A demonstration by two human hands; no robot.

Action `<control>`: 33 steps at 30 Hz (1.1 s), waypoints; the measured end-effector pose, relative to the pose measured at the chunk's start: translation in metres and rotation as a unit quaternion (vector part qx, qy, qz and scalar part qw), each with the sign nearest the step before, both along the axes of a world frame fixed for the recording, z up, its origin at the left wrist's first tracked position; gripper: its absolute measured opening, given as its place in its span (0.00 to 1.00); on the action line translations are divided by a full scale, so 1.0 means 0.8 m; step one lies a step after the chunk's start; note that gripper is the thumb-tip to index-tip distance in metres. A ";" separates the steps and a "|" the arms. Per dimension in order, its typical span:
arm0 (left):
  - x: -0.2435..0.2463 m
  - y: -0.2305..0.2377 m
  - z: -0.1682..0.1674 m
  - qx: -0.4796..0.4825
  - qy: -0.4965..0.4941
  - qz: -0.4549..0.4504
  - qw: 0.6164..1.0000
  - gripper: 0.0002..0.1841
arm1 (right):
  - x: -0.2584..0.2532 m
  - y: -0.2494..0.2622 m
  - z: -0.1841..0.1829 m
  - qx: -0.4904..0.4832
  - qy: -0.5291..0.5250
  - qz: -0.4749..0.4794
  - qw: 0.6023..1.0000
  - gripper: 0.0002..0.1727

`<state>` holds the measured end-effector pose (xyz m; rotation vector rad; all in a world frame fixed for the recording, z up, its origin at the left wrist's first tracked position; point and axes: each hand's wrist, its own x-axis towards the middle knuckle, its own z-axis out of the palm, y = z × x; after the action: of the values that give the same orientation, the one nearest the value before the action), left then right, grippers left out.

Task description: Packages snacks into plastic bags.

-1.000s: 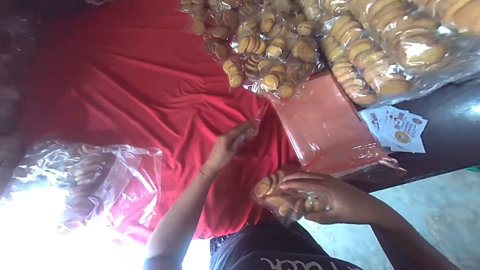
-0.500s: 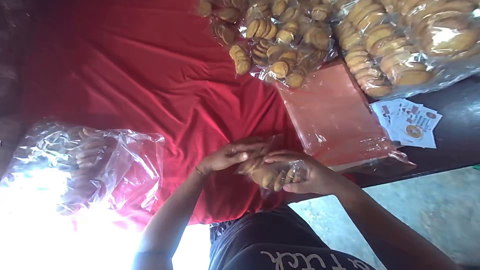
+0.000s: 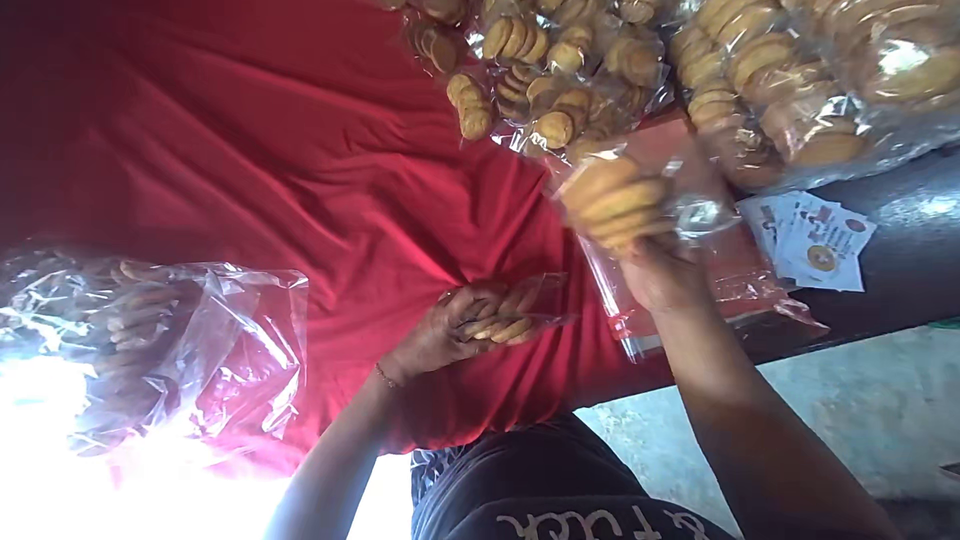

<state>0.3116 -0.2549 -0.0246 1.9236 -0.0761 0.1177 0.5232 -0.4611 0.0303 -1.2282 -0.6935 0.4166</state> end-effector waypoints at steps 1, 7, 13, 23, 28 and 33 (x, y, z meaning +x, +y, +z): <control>-0.002 0.003 -0.001 0.014 -0.017 0.004 1.000 0.27 | 0.000 0.014 -0.009 -0.025 -0.054 0.015 0.998 0.21; -0.001 0.022 -0.010 0.076 -0.032 0.039 0.996 0.23 | -0.026 0.055 -0.080 -0.210 -0.243 0.162 0.933 0.21; 0.021 0.035 -0.014 0.048 -0.028 -0.004 0.998 0.24 | -0.032 0.022 -0.062 -0.155 -0.131 0.240 0.949 0.63; -0.039 -0.053 0.070 -0.037 0.041 0.084 0.995 0.27 | -0.127 -0.008 -0.058 -0.158 -0.234 0.076 0.956 0.46; -0.138 -0.090 0.156 -0.069 0.233 0.075 0.967 0.34 | -0.202 -0.061 -0.033 -0.042 0.258 0.371 0.891 0.28; -0.210 0.030 0.175 0.401 0.273 0.294 0.823 0.13 | -0.213 -0.028 -0.050 -0.058 0.312 0.405 0.858 0.12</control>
<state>0.1436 -0.2306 0.1153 2.6852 1.0134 -0.0812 0.3529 -0.4832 -0.0094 -0.7707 -0.5864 1.5051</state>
